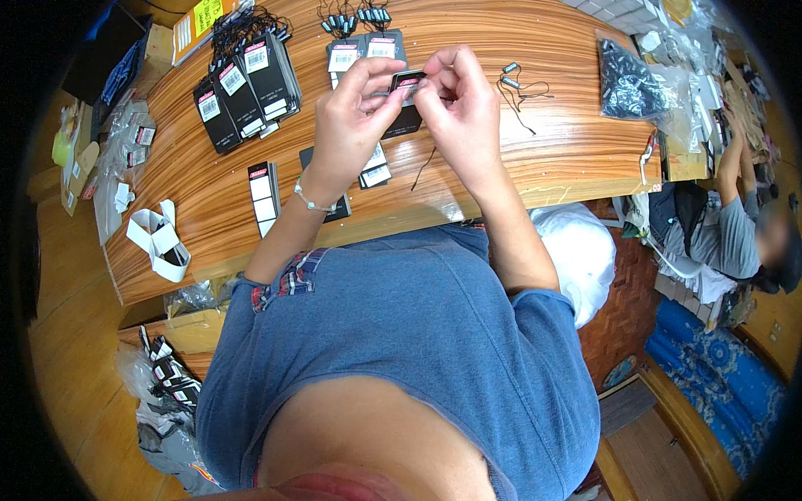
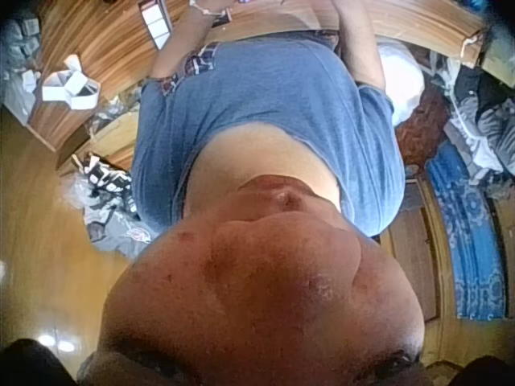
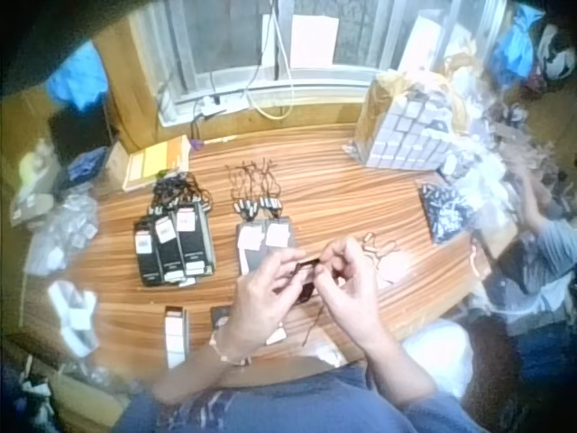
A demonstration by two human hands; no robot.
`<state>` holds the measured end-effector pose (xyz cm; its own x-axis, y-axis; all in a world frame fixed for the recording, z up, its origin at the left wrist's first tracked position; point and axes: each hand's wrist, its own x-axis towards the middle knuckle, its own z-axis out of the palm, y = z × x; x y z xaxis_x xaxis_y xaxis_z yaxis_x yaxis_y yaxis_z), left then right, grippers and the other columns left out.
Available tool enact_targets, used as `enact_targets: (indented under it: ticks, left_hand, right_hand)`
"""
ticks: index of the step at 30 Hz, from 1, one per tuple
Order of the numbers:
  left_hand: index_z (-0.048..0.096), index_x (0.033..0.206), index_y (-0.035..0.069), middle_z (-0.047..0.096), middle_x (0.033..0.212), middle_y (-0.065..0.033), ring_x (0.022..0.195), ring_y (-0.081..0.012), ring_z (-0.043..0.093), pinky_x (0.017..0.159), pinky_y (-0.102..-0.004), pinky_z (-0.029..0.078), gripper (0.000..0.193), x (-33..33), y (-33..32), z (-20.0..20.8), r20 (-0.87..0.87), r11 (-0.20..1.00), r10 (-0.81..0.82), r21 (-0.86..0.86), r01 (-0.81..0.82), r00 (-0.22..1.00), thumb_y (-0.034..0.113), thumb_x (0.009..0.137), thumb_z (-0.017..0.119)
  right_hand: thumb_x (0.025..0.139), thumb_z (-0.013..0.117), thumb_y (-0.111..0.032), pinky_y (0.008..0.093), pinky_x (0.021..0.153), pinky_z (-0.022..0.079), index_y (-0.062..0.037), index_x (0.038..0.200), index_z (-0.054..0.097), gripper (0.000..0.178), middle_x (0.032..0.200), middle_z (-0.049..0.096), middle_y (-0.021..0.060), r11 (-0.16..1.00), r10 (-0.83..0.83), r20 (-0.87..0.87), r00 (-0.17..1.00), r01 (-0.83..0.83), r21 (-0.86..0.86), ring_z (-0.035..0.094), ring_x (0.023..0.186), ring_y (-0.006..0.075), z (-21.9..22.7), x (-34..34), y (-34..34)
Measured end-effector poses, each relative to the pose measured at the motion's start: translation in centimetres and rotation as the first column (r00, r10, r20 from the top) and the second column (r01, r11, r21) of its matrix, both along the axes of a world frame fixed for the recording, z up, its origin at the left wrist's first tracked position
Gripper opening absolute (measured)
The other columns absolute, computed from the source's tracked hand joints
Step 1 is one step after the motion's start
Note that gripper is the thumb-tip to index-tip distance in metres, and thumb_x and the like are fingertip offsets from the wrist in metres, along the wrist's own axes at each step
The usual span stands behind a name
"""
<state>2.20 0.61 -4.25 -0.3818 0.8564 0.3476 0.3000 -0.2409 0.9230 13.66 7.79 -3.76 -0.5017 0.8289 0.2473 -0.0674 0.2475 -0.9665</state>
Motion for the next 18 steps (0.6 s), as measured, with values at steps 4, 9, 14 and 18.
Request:
enact_targets:
  ticks: [4,9,14,18]
  left_hand:
    - [0.055,0.102,-0.001,0.061,0.096,-0.0080,0.090,-0.0152,0.061,0.077,-0.0268,0.054,0.023,0.00,0.00,-0.03,0.042,1.000,-0.011,0.001,0.011,0.999,-0.003,0.079,0.060]
    - [0.055,0.098,-0.001,0.064,0.092,-0.0096,0.087,-0.0185,0.064,0.073,-0.0283,0.055,0.017,-0.02,0.09,0.08,0.041,1.000,0.000,0.021,-0.001,0.999,0.001,0.081,0.058]
    - [0.059,0.098,0.000,0.065,0.091,-0.0078,0.080,-0.0161,0.064,0.072,-0.0282,0.054,0.018,-0.03,0.13,0.06,0.028,1.000,-0.008,0.014,0.007,1.000,0.002,0.080,0.058]
    - [0.061,0.098,-0.001,0.063,0.094,-0.0064,0.083,-0.0122,0.062,0.073,-0.0240,0.053,0.018,-0.40,0.10,0.17,0.026,0.999,-0.037,-0.020,0.037,0.999,-0.002,0.080,0.059]
  right_hand:
    - [0.077,0.053,0.004,0.0158,0.052,0.034,-0.0011,0.088,0.047,0.014,0.067,0.051,-0.0016,1.000,0.004,-0.035,0.999,-0.004,-0.013,0.043,0.061,0.0012,-0.11,0.08,0.08]
    - [0.077,0.053,0.004,0.0158,0.052,0.035,-0.0009,0.088,0.047,0.013,0.068,0.051,-0.0014,1.000,0.014,-0.014,1.000,-0.014,-0.020,0.044,0.062,0.0013,-0.13,0.17,0.17]
    - [0.078,0.052,0.003,0.0160,0.053,0.035,-0.0005,0.088,0.047,0.011,0.068,0.051,-0.0010,1.000,0.004,-0.002,1.000,-0.005,-0.017,0.044,0.063,0.0013,-0.11,0.04,0.11]
    - [0.080,0.051,0.003,0.0169,0.054,0.036,-0.0020,0.091,0.045,0.013,0.068,0.052,0.0002,0.999,0.018,-0.067,0.998,-0.020,-0.035,0.045,0.061,0.0027,-0.25,-0.18,0.15]
